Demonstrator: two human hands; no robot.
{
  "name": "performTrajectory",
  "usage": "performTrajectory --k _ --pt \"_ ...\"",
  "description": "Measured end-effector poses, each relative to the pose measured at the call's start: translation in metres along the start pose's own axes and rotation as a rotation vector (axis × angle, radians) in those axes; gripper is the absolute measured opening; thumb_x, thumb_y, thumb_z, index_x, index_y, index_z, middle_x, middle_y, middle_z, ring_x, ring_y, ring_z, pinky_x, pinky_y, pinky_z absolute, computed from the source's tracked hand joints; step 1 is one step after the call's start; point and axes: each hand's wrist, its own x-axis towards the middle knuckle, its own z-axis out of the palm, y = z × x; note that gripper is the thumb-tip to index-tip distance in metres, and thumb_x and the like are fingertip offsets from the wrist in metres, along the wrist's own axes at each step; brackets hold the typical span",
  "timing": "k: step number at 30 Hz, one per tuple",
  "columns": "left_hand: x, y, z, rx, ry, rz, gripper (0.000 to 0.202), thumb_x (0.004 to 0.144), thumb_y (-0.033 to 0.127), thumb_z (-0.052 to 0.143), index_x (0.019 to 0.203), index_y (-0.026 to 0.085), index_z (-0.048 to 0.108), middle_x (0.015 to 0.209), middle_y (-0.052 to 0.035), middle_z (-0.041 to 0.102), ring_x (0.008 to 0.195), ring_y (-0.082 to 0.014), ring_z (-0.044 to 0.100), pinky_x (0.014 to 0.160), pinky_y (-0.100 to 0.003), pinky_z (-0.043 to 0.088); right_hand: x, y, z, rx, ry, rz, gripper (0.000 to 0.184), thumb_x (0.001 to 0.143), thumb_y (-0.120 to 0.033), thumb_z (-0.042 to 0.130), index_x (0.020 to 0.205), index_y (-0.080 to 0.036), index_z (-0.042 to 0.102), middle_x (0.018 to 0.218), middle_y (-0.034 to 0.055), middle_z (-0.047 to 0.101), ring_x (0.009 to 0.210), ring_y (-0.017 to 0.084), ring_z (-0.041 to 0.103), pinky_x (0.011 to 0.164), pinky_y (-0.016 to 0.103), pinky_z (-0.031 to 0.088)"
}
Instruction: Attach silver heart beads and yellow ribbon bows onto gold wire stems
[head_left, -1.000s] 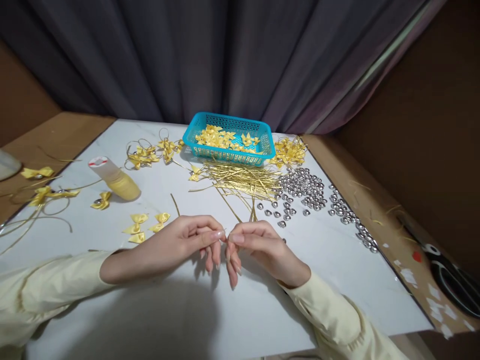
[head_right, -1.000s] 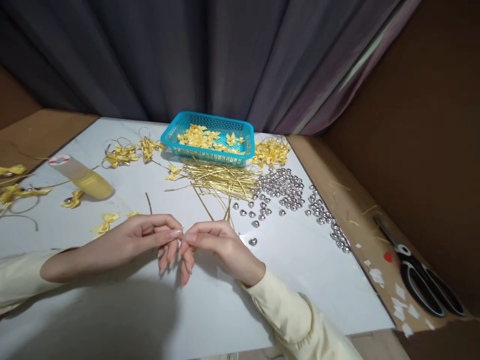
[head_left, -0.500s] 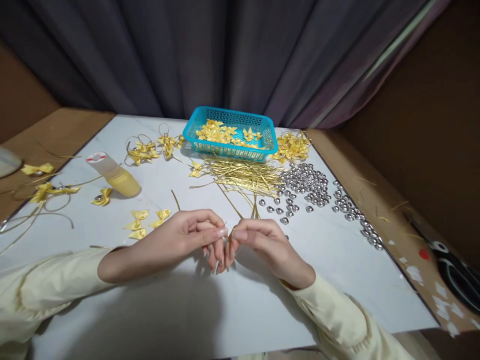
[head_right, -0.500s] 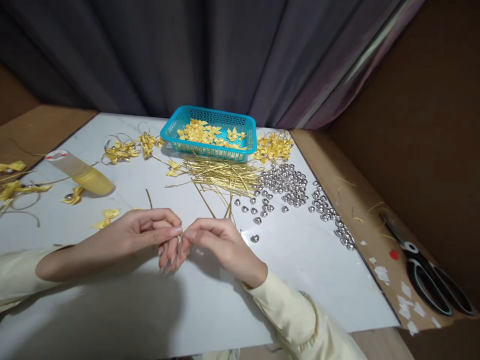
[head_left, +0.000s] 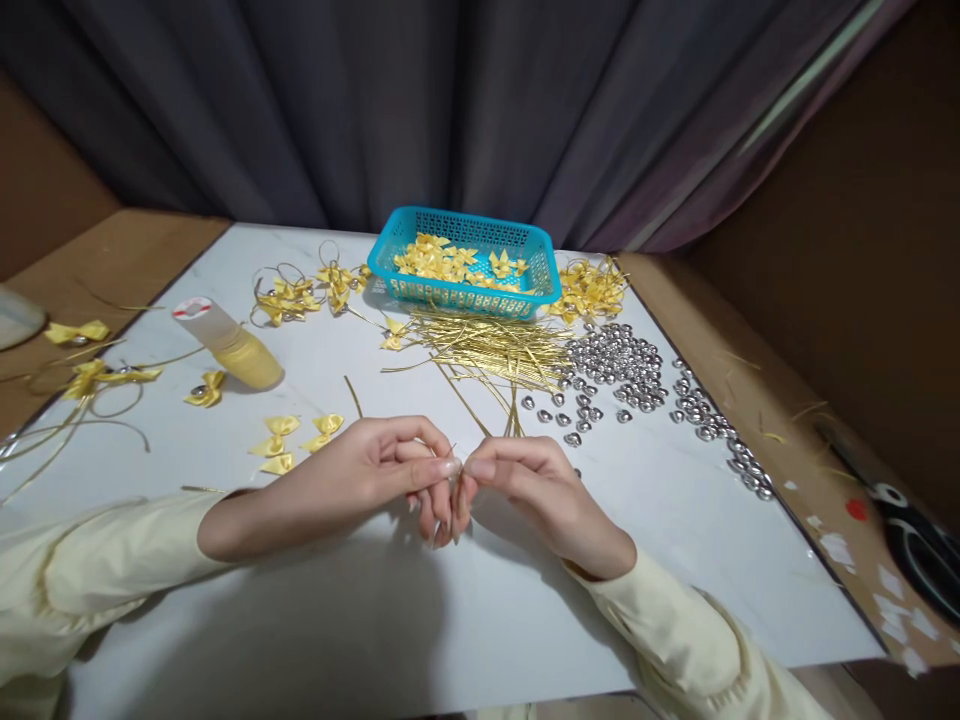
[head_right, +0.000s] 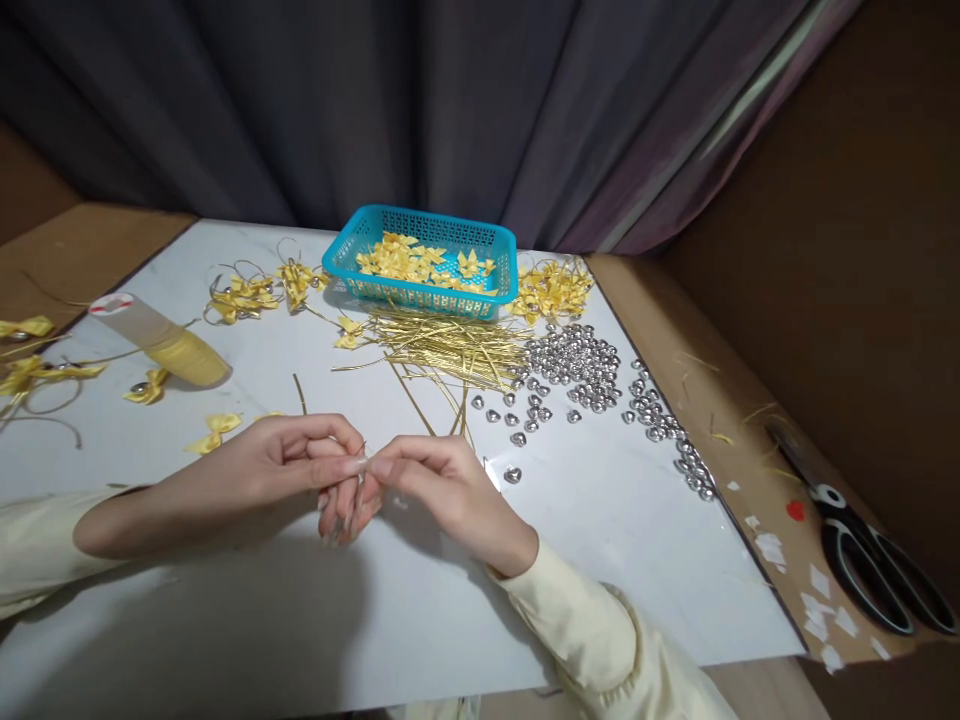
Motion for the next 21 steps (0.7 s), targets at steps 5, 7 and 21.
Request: performTrajectory --k 5,7,21 --pt "0.0001 0.0001 -0.001 0.004 -0.012 -0.023 0.018 0.086 0.031 0.062 0.08 0.016 0.054 0.063 0.0 0.071 0.057 -0.0131 0.067 0.058 -0.023 0.05 -0.0003 -0.0002 0.0005 0.007 0.012 0.015 0.025 0.086 -0.032 0.061 0.07 -0.015 0.068 0.064 0.0036 0.067 0.067 0.018 0.064 0.072 0.033 0.047" --pt "0.0003 0.0 -0.0016 0.001 -0.018 -0.028 0.018 0.087 0.031 0.062 0.081 0.016 0.054 0.063 0.0001 0.071 0.057 -0.0128 0.066 0.057 -0.022 0.05 -0.0003 -0.0004 0.0007 0.018 0.01 0.016 0.025 0.086 -0.032 0.061 0.07 -0.014 0.068 0.064 0.0037 0.066 0.067 0.017 0.064 0.072 0.033 0.047" --pt "0.0011 0.0009 -0.003 -0.063 -0.085 -0.027 0.016 0.095 0.017 0.049 0.079 0.013 0.054 0.068 -0.0017 0.072 0.059 -0.0091 0.066 0.058 -0.018 0.05 0.0009 -0.0006 -0.0002 0.063 -0.05 0.015 0.026 0.089 -0.028 0.058 0.071 -0.014 0.069 0.064 0.0043 0.067 0.065 0.017 0.063 0.071 0.034 0.047"
